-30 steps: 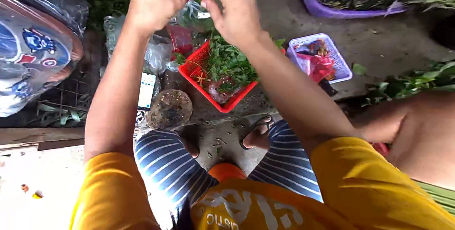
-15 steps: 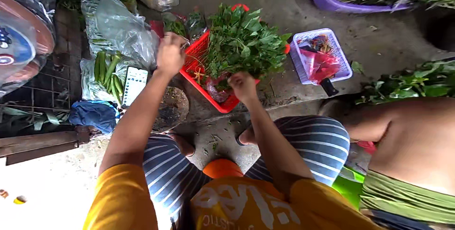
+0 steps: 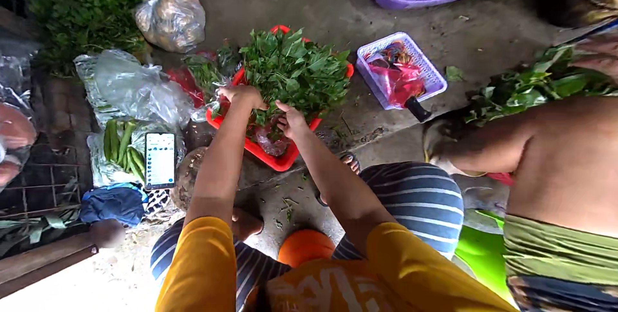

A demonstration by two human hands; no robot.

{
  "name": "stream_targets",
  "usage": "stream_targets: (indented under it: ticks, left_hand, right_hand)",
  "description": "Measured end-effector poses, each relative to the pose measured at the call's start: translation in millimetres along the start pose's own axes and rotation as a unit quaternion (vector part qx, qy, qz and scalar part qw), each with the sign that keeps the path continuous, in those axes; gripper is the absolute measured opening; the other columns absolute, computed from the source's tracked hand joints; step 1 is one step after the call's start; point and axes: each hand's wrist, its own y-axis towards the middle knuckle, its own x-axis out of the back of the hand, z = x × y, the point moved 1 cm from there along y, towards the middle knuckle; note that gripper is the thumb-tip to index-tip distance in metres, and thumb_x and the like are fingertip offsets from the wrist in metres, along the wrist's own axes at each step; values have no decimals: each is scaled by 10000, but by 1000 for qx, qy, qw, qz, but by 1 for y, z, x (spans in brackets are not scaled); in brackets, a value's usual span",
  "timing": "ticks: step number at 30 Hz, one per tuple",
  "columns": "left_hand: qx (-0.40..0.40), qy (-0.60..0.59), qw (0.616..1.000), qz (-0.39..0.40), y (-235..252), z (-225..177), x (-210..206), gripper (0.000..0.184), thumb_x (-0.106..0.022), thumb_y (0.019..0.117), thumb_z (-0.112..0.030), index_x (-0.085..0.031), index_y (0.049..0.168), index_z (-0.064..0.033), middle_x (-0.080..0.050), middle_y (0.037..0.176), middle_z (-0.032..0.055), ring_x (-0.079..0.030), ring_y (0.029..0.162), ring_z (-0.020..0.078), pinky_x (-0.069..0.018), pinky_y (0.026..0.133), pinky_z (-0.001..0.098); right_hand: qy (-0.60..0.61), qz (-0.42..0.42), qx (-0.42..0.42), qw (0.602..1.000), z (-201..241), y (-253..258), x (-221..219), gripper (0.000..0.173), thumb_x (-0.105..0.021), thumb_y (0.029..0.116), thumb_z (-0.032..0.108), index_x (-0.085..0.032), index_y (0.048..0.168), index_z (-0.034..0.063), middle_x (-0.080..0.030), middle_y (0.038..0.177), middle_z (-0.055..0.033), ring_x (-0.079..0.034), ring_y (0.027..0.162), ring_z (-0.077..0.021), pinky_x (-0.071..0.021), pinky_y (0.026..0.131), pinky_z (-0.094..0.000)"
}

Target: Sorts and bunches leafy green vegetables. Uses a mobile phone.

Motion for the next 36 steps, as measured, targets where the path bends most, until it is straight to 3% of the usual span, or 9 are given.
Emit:
stream_targets:
  ticks: [7,11,14,17,21,25,30,33,36]
  left_hand:
    - [-84,-243,966,10,40,28,-56,823,-735,950,-399,-355,1543,27,-507,1440,331,-490,1356,482,-373,1109,676]
    - [-109,-336,935,-35,11,22,-67,660,-663,1008,-297,-406,1522,27,-501,1472,296,-476,1387,443,-361,1151,630]
    - [-90,-337,936,-45,-39,12,-56,588,-649,1013,-374,-521,1433,18,-552,1416,289,-500,1363,442,-373,1125,654]
    - [-64,-325,943,-27,-70,-6,-77,647,-617,1005,-489,-556,1389,28,-598,1351,289,-546,1311,449,-397,1079,685]
    - [-122,-322,939,22,-75,-3,-107,742,-672,983,-463,-461,1451,73,-617,1307,308,-600,1239,446,-442,1077,629]
    - [-142,-278,949,-50,-95,28,-88,829,-767,928,-374,-378,1549,12,-414,1547,293,-385,1452,451,-317,1182,625]
    - [-167,-240,950,-105,-149,59,-79,744,-759,940,-326,-434,1523,4,-420,1559,255,-375,1459,440,-318,1185,609]
    - [-188,-309,925,-120,-189,64,-83,688,-741,958,-305,-456,1515,-18,-426,1551,248,-423,1432,402,-353,1160,589]
    - [-190,-382,896,-120,-203,63,-96,647,-730,968,-278,-467,1509,-37,-446,1541,235,-492,1373,388,-420,1114,562]
  right_hand:
    - [-182,-19,108,977,-4,17,-5,581,-842,849,157,-558,1307,-61,-596,1300,-240,-571,1199,-335,-484,980,-534]
    - [-211,9,155,965,14,3,-2,558,-794,859,44,-534,1348,-26,-660,1204,-206,-659,1054,-291,-554,907,-462]
    - [-245,51,164,954,35,-28,15,611,-749,910,48,-420,1419,-29,-686,1110,-179,-693,890,-204,-579,818,-366]
    - [-334,59,128,932,46,-41,37,470,-712,932,58,-505,1340,-49,-692,1028,-145,-664,771,-145,-568,737,-316]
    - [-475,10,163,865,69,-43,63,426,-749,891,77,-593,1267,-50,-693,1078,-204,-689,873,-271,-570,827,-467]
    - [-530,-15,244,812,88,-71,78,440,-789,865,113,-652,1266,-2,-679,1165,-265,-670,1046,-438,-516,919,-647]
    - [-565,-1,202,800,63,-63,76,319,-679,986,261,-688,1161,-5,-707,1045,-200,-691,865,-323,-558,803,-541]
    - [-648,-25,188,738,37,-55,63,471,-616,1012,425,-703,1149,-17,-665,1215,-276,-628,1161,-458,-477,937,-683]
    - [-623,-39,203,754,24,-47,62,374,-641,997,361,-728,1138,25,-678,1218,-246,-622,1180,-440,-468,942,-682]
